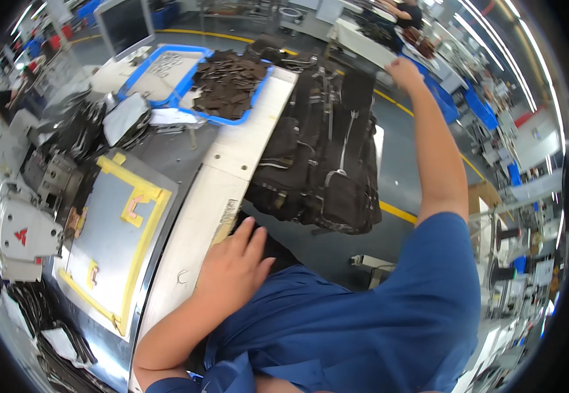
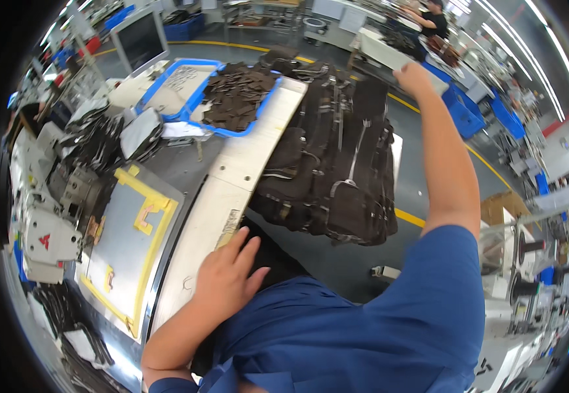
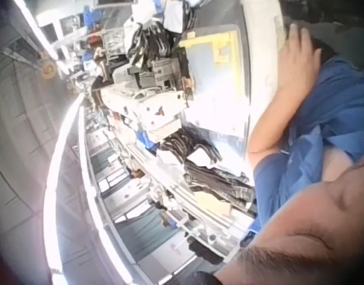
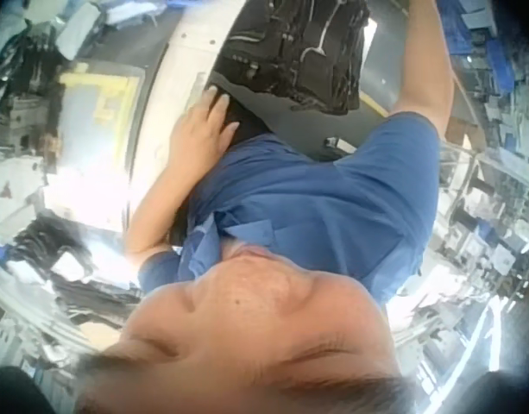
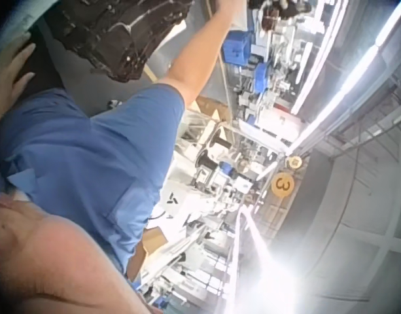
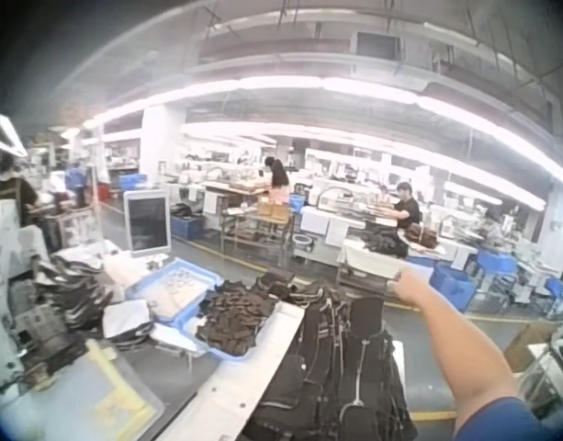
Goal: The person operates an industrial sewing machine to attach zippers to dark fabric pieces. They align the zipper with the fabric, guide it under the needle, and sew along the edge. The person repeatedly handles the fabric, adjusting the zipper and trimming threads between stitches.
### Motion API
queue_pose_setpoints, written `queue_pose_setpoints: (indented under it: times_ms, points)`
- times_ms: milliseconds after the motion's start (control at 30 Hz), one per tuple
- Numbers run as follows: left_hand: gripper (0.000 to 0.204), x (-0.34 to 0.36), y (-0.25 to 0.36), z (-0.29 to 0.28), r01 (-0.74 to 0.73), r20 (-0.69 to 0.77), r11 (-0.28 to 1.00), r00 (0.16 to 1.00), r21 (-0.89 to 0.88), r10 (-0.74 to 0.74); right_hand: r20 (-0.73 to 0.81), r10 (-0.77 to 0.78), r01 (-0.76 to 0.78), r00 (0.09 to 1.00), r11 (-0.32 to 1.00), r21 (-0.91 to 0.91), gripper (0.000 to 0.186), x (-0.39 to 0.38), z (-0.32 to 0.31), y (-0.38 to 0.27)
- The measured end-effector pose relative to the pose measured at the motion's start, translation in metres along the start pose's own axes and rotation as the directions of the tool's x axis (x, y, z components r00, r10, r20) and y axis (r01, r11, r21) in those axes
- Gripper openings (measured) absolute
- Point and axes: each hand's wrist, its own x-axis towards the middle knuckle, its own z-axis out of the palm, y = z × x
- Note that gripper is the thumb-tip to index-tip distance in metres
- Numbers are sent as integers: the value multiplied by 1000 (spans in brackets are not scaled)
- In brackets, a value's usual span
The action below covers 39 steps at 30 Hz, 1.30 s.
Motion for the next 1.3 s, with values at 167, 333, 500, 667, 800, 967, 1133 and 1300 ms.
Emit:
queue_pose_setpoints:
  times_ms: [167, 333, 500, 667, 800, 967, 1133, 1300]
  points:
    - [52, -104, -66, -38, 449, -266, 893, 865, 30, -426, -19, -320, 310, 947, 897, 315, 31, -112, 59, -165]
    - [45, -220, -103, -94, 821, -514, 561, 526, 102, -678, -51, -662, 520, 748, 538, 663, 14, -245, 89, -330]
    - [39, -357, -112, -149, 988, -746, 84, 153, 129, -649, -92, -888, 525, 451, 180, 832, 7, -339, 92, -420]
    - [41, -490, -92, -163, 935, -869, -353, -141, 42, -475, -54, -932, 469, 359, 131, 874, 5, -359, 120, -454]
    - [43, -546, -81, -171, 862, -845, -504, -308, -53, -437, 101, -880, 188, 465, 209, 960, 11, -371, 139, -458]
    - [30, -551, -81, -185, 889, -784, -456, -261, 32, -563, -21, -903, 362, 430, 151, 920, 11, -371, 146, -456]
    - [19, -562, -75, -209, 909, -826, -416, -252, -22, -505, -48, -892, 419, 450, 164, 893, 10, -371, 144, -457]
    - [13, -485, -45, -267, 772, -650, 135, -413, -622, -638, -103, -925, 484, 365, 94, 870, 8, -372, 119, -468]
